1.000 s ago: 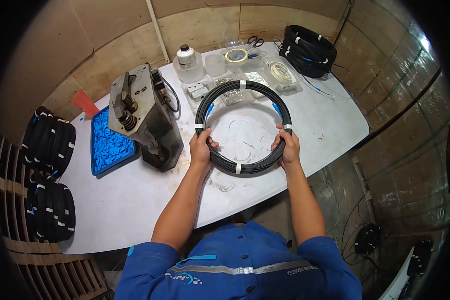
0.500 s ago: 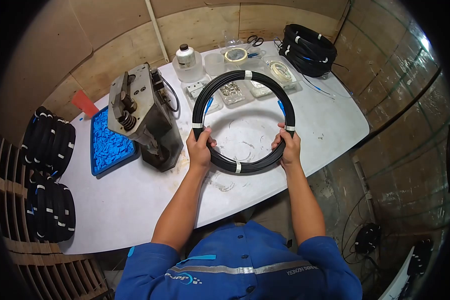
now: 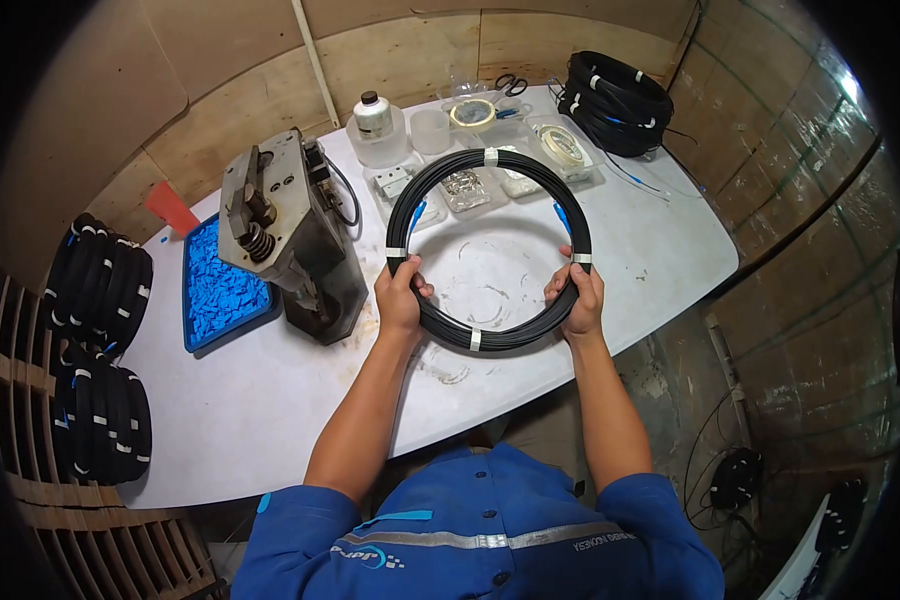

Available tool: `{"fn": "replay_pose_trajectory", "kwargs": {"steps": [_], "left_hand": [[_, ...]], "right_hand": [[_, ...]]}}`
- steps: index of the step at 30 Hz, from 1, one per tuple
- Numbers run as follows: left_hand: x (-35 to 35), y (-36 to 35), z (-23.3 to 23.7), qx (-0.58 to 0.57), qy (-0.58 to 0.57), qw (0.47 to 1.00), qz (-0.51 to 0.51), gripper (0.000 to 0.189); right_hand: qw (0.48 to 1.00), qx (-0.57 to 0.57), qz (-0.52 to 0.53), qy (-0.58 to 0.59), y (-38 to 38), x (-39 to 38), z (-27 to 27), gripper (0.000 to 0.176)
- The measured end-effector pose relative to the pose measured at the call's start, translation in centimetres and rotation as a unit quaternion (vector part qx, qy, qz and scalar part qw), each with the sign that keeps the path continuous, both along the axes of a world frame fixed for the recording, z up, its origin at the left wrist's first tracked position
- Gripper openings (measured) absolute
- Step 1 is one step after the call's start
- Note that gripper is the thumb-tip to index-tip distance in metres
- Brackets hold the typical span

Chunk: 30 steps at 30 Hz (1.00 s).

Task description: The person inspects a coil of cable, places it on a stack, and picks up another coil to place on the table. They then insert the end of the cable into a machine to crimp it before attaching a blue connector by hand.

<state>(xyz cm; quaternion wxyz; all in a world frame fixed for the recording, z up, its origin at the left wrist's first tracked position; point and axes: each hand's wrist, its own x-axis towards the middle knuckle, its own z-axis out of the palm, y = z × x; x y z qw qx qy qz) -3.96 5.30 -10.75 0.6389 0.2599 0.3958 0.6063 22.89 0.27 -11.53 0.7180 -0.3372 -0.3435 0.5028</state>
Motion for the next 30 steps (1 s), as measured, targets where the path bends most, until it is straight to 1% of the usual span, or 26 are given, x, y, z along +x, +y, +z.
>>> {"fn": "replay_pose_trajectory", "kwargs": {"steps": [1,2,4,5,6,7,8,9,11,12,13,14,15,17,18,19,21,22,23,25,26,27,29,30], "left_hand": [[-0.1,0.0,0.5,0.017,-0.008,1.0,0.004,0.014],[-0.2,0.0,1.1,0.035,-0.015,0.999,0.009,0.012],[-0.6,0.2,1.7,0.053,-0.002,0.999,0.002,0.014],[-0.8,0.3,1.9,0.067,0.009,0.998,-0.007,0.016],[-1.1,0.6,2.0,0.069,0.009,0.998,-0.005,0.016],[-1.6,1.0,2.0,0.064,0.052,0.996,-0.033,0.024],[-2.0,1.3,1.9,0.058,0.095,0.992,-0.061,0.034],[-1.6,1.4,1.9,0.056,0.095,0.992,-0.061,0.034],[-0.4,1.4,2.3,0.082,0.166,0.982,0.036,0.048],[-0.3,0.6,3.8,0.095,0.227,0.968,0.043,0.059],[-0.2,0.5,4.2,0.138,0.267,0.952,0.058,0.059],[-0.3,0.3,4.5,0.169,0.22,0.961,0.008,0.06],[-0.4,-0.5,6.0,0.199,0.173,0.964,-0.041,0.062],[0.0,-2.8,10.2,0.274,0.036,0.947,-0.163,0.064],[0.3,-3.8,12.3,0.284,-0.058,0.933,-0.214,0.065],[0.6,-4.7,14.4,0.291,-0.15,0.907,-0.263,0.066],[0.7,-5.7,18.1,0.287,-0.161,0.901,-0.281,0.067],[0.4,-5.2,18.6,0.276,-0.096,0.918,-0.267,0.067],[0.5,-5.2,19.0,0.218,-0.114,0.938,-0.244,0.054],[2.1,-5.6,19.3,0.223,0.048,0.964,-0.134,0.036],[2.4,-5.7,19.3,0.206,0.048,0.972,-0.105,0.03],[1.7,-5.1,18.5,0.204,0.066,0.971,-0.106,0.029],[0.4,-4.3,17.0,0.201,0.028,0.973,-0.111,0.045],[-0.5,-4.4,16.7,0.204,0.021,0.972,-0.118,0.045]], "right_hand": [[0.999,-0.007,0.012,0.031,0.0,-0.3,0.2,0.04],[0.999,-0.005,0.013,0.032,-0.1,-0.7,0.5,0.04],[0.992,-0.02,0.009,0.124,-0.7,-1.5,1.2,0.033],[0.992,-0.017,0.011,0.124,-1.1,-1.5,1.6,0.033],[0.989,0.025,0.035,0.141,-1.6,-1.3,1.9,0.031],[0.984,0.067,0.06,0.157,-2.3,-1.6,3.3,0.029],[0.986,0.083,0.041,0.14,-3.1,-2.0,4.7,0.029],[0.989,0.103,0.019,0.1,-4.1,-2.8,6.8,0.027],[0.991,0.125,-0.026,-0.029,-6.1,-4.6,10.6,0.027],[0.987,0.121,-0.055,-0.087,-6.7,-5.4,11.3,0.028],[0.979,0.117,-0.084,-0.145,-7.4,-6.0,11.5,0.03],[0.957,0.107,-0.13,-0.236,-7.8,-6.3,11.0,0.038],[0.904,0.134,-0.208,-0.347,-7.7,-6.7,10.4,0.045],[0.832,0.183,-0.258,-0.455,-7.9,-7.9,10.4,0.053],[0.779,0.228,-0.293,-0.505,-7.4,-8.1,9.7,0.054],[0.736,0.291,-0.31,-0.526,-6.7,-8.4,9.3,0.053],[0.654,0.372,-0.282,-0.595,-6.3,-7.7,8.4,0.053],[0.652,0.375,-0.258,-0.606,-6.2,-7.7,7.7,0.057],[0.65,0.404,-0.262,-0.588,-5.8,-8.0,7.1,0.059],[0.644,0.385,-0.247,-0.613,-6.2,-8.6,7.1,0.056],[0.646,0.373,-0.246,-0.619,-6.5,-8.8,7.3,0.052],[0.616,0.36,-0.242,-0.658,-6.8,-8.6,7.5,0.047],[0.611,0.386,-0.273,-0.634,-7.2,-7.4,8.4,0.049],[0.628,0.373,-0.321,-0.603,-6.6,-6.0,6.8,0.056]]}}
